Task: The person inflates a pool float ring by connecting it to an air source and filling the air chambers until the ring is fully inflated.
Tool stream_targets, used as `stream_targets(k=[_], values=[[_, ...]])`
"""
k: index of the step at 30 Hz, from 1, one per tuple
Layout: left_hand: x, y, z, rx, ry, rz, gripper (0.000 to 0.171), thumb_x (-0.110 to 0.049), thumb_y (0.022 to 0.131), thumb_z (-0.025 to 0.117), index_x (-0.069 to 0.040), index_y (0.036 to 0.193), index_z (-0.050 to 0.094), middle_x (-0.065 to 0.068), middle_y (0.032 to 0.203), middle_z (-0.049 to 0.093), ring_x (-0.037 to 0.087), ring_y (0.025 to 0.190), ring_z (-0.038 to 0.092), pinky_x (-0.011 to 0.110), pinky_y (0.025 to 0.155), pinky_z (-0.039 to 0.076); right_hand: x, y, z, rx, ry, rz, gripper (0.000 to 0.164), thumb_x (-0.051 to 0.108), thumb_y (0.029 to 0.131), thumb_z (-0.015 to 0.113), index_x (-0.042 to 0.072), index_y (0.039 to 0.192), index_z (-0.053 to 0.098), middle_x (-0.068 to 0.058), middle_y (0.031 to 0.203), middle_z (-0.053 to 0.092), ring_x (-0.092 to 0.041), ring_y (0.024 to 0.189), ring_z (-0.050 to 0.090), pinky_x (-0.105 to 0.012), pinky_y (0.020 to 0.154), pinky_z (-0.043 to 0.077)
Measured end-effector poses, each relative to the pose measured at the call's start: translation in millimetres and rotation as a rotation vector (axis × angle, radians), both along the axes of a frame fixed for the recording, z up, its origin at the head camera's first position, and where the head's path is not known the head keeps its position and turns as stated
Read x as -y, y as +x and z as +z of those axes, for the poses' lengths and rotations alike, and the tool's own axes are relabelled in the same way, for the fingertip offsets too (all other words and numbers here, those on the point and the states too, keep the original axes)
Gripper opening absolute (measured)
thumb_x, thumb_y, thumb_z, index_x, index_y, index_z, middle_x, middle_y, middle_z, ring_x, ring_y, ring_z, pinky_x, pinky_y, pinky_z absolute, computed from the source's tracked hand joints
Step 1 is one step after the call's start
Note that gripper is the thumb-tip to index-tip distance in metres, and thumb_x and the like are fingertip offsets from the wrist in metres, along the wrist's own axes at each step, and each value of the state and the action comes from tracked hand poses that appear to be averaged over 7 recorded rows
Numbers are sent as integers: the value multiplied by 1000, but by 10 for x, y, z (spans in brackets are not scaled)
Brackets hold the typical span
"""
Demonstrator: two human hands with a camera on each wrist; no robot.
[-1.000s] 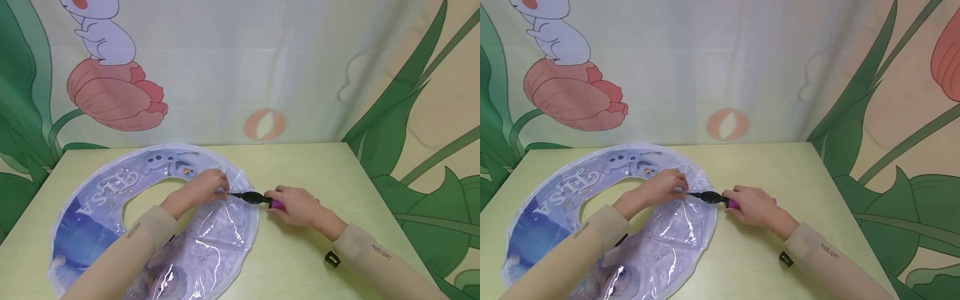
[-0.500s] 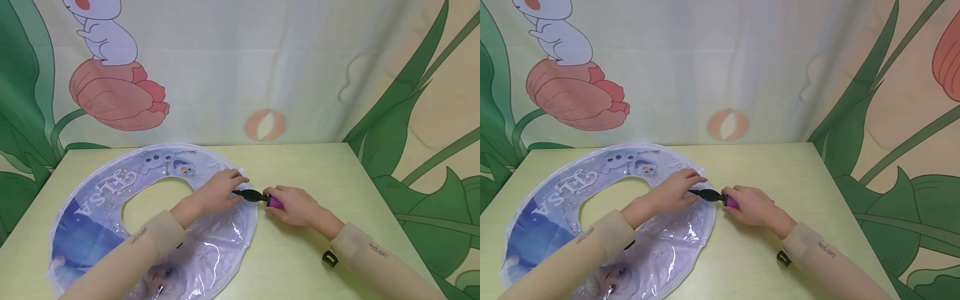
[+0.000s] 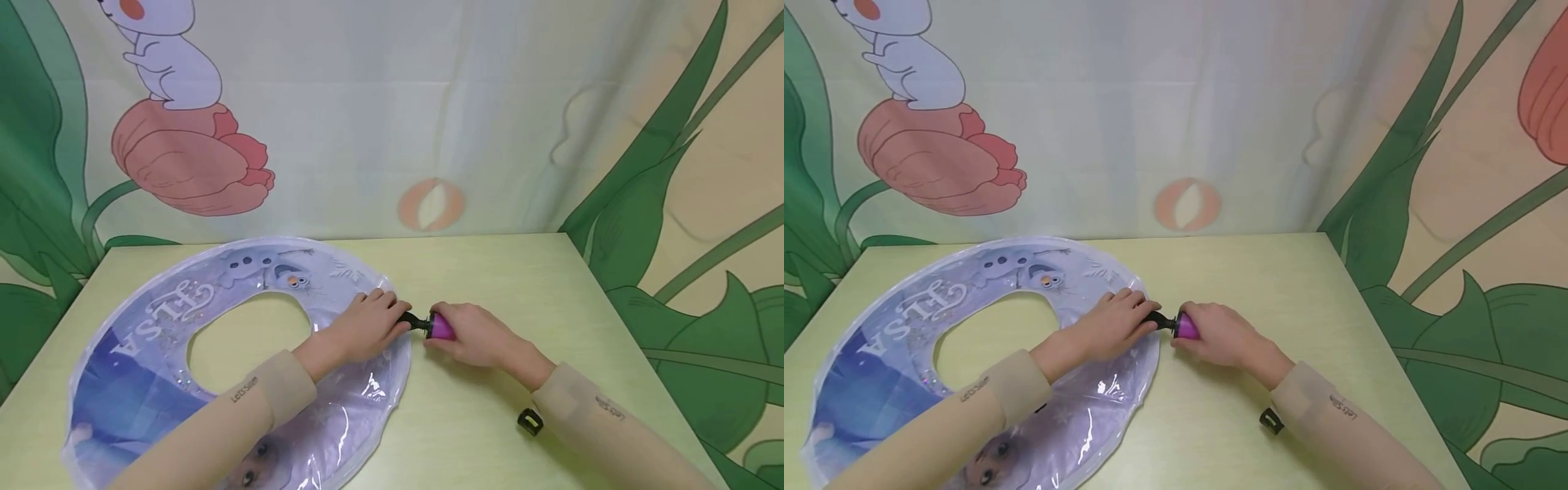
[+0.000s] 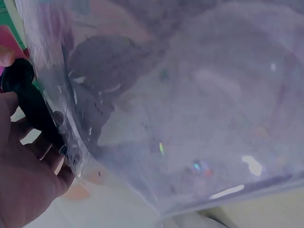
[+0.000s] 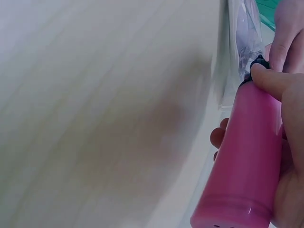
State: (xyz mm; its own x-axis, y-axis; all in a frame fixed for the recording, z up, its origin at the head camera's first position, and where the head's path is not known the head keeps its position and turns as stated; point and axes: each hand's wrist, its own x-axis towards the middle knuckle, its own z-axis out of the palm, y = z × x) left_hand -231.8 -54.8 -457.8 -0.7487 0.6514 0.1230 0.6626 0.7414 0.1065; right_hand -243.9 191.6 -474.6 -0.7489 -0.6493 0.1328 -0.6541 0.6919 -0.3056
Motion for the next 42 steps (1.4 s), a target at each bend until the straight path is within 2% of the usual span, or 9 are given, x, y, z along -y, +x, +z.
stream_targets(k=[3, 8, 14, 20, 25, 29, 33, 38, 42], values=[[-1, 12, -30, 6, -17, 10, 43, -38, 111, 42, -10, 141, 56, 8, 122, 59, 29, 116, 51, 51, 96, 41, 29, -12, 28, 10, -12, -2, 46, 37, 93, 77, 4, 121, 63, 2, 92, 64, -10, 76, 60, -27, 68, 52], [12, 16, -96, -22, -7, 18, 37, -38, 112, 42, -10, 131, 56, 5, 103, 56, 27, 101, 51, 47, 91, 41, 68, -30, 77, -8, -26, -2, 44, 39, 91, 80, 6, 117, 64, 3, 94, 65, -10, 78, 59, -27, 69, 52], [43, -18, -151, -51, 10, 44, 32, -40, 111, 41, -11, 118, 53, 4, 92, 51, 25, 91, 50, 44, 86, 42, 82, -30, 120, -88, 72, -31, 48, 54, 93, 72, 12, 115, 65, 5, 84, 61, -10, 69, 55, -29, 61, 47], [167, -70, -221, -89, 24, 95, 37, -45, 109, 45, -10, 120, 53, 7, 95, 56, 30, 95, 55, 47, 86, 44, 37, -48, 157, 1, 127, -112, 43, 59, 92, 70, 17, 97, 58, 7, 69, 55, -13, 59, 52, -32, 54, 43], [363, -139, -270, -122, 32, 104, 34, -42, 110, 46, -10, 118, 52, 7, 93, 55, 31, 94, 57, 48, 87, 45, -77, -129, 128, 21, 142, -107, 43, 58, 93, 69, 17, 97, 56, 6, 72, 55, -14, 62, 52, -32, 57, 43], [522, -210, -265, -139, 87, 112, 30, -38, 109, 51, -8, 115, 54, 6, 90, 57, 30, 91, 60, 47, 86, 47, -193, -180, 139, -83, 197, -164, 48, 58, 94, 67, 14, 107, 57, 3, 81, 56, -18, 72, 55, -38, 66, 44], [587, -271, -233, -115, 149, 117, 27, -35, 108, 53, -8, 111, 54, 3, 85, 55, 29, 86, 59, 45, 81, 47, -167, -191, 214, -215, 255, -213, 55, 61, 94, 67, 10, 113, 58, -4, 91, 60, -26, 84, 59, -46, 72, 45], [434, -269, -187, -84, 129, 74, 27, -35, 109, 51, -9, 109, 53, 1, 81, 50, 26, 81, 56, 43, 80, 47, 87, -177, 205, -306, 247, -134, 56, 63, 92, 68, 8, 101, 57, -2, 79, 57, -20, 68, 57, -36, 58, 46], [323, -260, -123, -44, 105, 69, 28, -37, 110, 49, -10, 111, 53, 1, 84, 51, 24, 83, 56, 43, 87, 46, 207, -162, 199, -293, 181, -97, 54, 61, 92, 68, 9, 102, 58, 1, 75, 56, -15, 61, 54, -32, 53, 44]])
